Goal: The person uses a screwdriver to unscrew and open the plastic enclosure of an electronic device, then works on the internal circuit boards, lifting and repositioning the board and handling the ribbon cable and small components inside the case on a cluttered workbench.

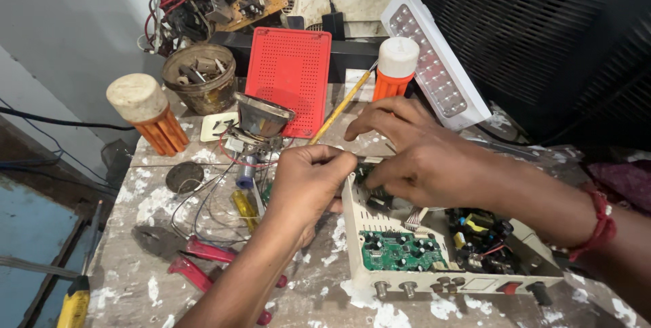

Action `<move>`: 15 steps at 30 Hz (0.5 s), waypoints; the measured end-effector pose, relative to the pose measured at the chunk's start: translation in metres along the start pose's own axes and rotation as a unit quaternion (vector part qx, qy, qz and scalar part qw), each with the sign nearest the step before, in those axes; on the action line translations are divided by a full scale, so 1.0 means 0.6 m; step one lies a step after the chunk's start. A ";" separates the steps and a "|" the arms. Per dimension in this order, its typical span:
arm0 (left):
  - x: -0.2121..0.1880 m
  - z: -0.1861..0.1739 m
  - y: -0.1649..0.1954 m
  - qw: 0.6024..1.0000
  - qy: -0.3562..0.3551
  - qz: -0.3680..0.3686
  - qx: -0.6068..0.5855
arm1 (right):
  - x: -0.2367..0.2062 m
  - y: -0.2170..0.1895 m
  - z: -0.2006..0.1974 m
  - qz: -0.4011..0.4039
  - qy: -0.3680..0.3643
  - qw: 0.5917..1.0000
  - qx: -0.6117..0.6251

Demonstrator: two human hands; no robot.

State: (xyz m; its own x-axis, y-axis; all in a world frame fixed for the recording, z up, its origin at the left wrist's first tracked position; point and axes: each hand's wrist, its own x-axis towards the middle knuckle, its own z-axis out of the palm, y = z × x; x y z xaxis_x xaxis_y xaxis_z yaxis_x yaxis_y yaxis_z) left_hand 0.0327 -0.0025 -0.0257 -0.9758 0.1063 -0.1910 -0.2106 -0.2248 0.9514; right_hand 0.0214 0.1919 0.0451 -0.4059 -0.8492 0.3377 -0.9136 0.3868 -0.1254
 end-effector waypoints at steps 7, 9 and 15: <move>0.000 -0.002 0.002 1.000 -0.002 0.005 0.013 | -0.002 -0.003 -0.014 0.023 0.000 0.999 0.029; -0.001 -0.002 0.003 1.000 0.001 0.003 0.009 | -0.002 -0.004 -0.015 0.030 -0.011 0.999 0.028; -0.003 0.000 0.003 1.000 0.007 -0.001 0.016 | 0.004 -0.003 -0.006 0.027 -0.042 0.999 0.006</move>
State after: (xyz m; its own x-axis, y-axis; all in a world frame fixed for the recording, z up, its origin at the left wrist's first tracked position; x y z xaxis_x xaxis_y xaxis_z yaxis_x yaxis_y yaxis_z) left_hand 0.0339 -0.0033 -0.0235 -0.9763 0.0926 -0.1957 -0.2104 -0.1938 0.9582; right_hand 0.0223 0.1906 0.0493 -0.4556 -0.8542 0.2507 -0.8899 0.4300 -0.1522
